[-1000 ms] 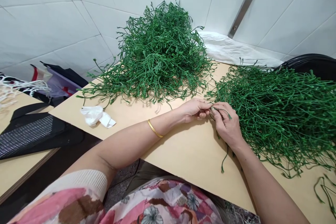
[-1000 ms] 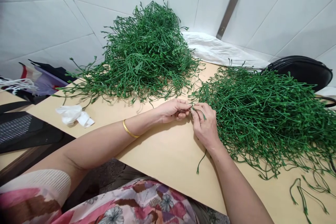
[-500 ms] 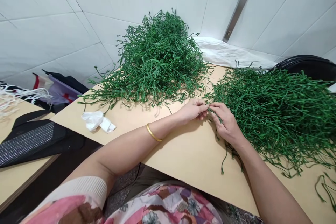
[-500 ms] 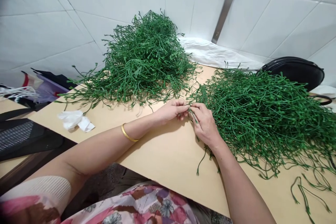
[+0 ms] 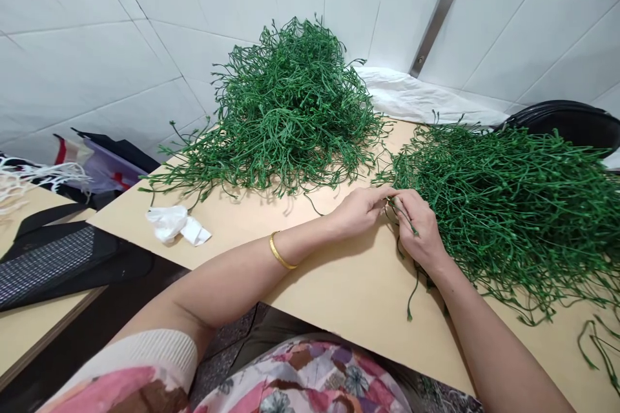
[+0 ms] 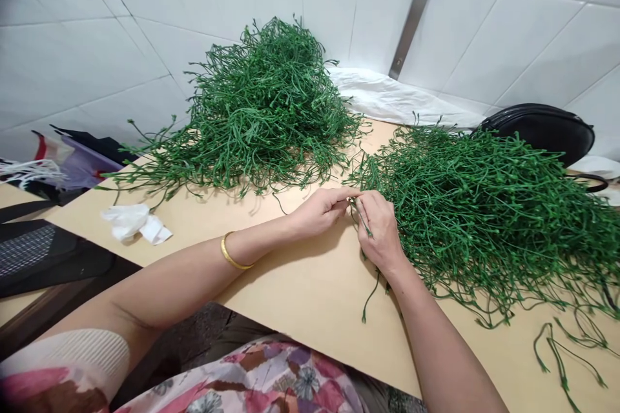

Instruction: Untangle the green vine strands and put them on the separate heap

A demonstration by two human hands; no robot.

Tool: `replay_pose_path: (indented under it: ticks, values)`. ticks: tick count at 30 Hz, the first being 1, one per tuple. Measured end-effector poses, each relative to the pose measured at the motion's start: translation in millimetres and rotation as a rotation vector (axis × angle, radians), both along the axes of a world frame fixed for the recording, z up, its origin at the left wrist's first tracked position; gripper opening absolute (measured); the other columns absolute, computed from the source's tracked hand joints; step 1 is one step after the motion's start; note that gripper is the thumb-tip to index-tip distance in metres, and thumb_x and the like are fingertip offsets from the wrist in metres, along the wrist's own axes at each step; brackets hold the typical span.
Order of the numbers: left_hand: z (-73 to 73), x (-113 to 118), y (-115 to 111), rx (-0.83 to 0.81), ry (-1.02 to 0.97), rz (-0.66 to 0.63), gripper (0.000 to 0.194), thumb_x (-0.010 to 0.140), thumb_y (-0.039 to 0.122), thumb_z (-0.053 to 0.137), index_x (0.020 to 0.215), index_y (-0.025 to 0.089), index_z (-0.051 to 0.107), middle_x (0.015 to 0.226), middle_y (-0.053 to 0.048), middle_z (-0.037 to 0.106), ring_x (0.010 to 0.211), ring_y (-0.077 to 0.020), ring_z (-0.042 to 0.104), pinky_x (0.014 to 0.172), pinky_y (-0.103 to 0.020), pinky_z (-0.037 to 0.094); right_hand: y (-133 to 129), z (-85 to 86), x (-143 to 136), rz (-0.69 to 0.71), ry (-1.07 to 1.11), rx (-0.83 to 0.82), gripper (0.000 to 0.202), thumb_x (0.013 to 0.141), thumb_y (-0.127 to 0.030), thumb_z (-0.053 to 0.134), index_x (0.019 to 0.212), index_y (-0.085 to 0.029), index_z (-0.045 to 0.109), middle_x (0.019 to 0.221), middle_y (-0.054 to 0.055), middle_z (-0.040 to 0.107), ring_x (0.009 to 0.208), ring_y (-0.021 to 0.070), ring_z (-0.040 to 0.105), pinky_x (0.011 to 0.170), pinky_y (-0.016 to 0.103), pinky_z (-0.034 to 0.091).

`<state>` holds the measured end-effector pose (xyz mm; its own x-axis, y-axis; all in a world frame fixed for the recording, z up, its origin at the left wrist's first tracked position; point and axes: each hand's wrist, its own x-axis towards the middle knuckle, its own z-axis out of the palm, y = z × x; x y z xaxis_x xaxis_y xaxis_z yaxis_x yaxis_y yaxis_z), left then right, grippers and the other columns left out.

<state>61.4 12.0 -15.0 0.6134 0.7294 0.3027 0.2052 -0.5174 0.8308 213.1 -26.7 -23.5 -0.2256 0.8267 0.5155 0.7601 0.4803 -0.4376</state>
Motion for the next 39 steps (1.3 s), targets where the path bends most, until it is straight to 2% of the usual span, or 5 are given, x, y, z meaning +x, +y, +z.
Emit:
replay_pose_path:
  ticks: [20, 25, 29, 33, 39]
  values:
    - [-2.0, -1, 5, 0.143, 0.119, -0.144, 0.024, 0.084, 0.019, 0.032, 0.080, 0.016, 0.055, 0.071, -0.001, 0.053, 0.068, -0.0101, 0.046, 0.066, -0.018, 0.035, -1, 11.8, 2, 0.070, 0.142, -0.150, 0.025, 0.088, -0.024, 0.031, 0.063, -0.022, 0.036, 0.062, 0.000, 0.037, 0.062, 0.0148, 0.038, 0.059, 0.029, 0.031]
    - [5.1, -7, 8, 0.277, 0.261, -0.224, 0.022, 0.077, 0.009, 0.037, 0.076, 0.017, 0.057, 0.076, -0.003, 0.053, 0.067, -0.0117, 0.044, 0.065, -0.021, 0.032, -1, 14.5, 9, 0.192, 0.212, -0.275, 0.029, 0.087, -0.022, 0.031, 0.059, -0.020, 0.037, 0.072, 0.002, 0.043, 0.066, 0.0133, 0.043, 0.062, 0.028, 0.035]
    - [7.0, -8, 9, 0.294, 0.332, -0.190, 0.017, 0.069, 0.005, 0.044, 0.073, 0.017, 0.056, 0.071, -0.002, 0.049, 0.061, -0.0111, 0.039, 0.059, -0.023, 0.029, 0, 12.8, 11, 0.157, 0.085, -0.189, 0.024, 0.082, -0.017, 0.038, 0.058, -0.019, 0.040, 0.083, 0.005, 0.046, 0.080, 0.0161, 0.046, 0.071, 0.031, 0.037]
    - [8.8, -4, 5, 0.087, 0.094, -0.209, 0.018, 0.080, 0.017, 0.041, 0.069, 0.014, 0.054, 0.059, 0.001, 0.043, 0.056, -0.0085, 0.039, 0.057, -0.022, 0.032, -3, 17.4, 8, 0.165, 0.258, -0.215, 0.023, 0.083, -0.020, 0.039, 0.061, -0.018, 0.045, 0.087, 0.005, 0.045, 0.080, 0.0151, 0.046, 0.071, 0.030, 0.039]
    - [11.7, -2, 1, -0.556, -0.283, -0.423, 0.028, 0.078, 0.039, 0.054, 0.081, 0.011, 0.058, 0.064, -0.002, 0.058, 0.059, -0.0106, 0.057, 0.060, -0.026, 0.046, -13, 22.1, -2, 0.321, 0.865, -0.522, 0.031, 0.083, -0.030, 0.043, 0.054, -0.018, 0.041, 0.091, 0.003, 0.043, 0.064, 0.0116, 0.047, 0.056, 0.028, 0.044]
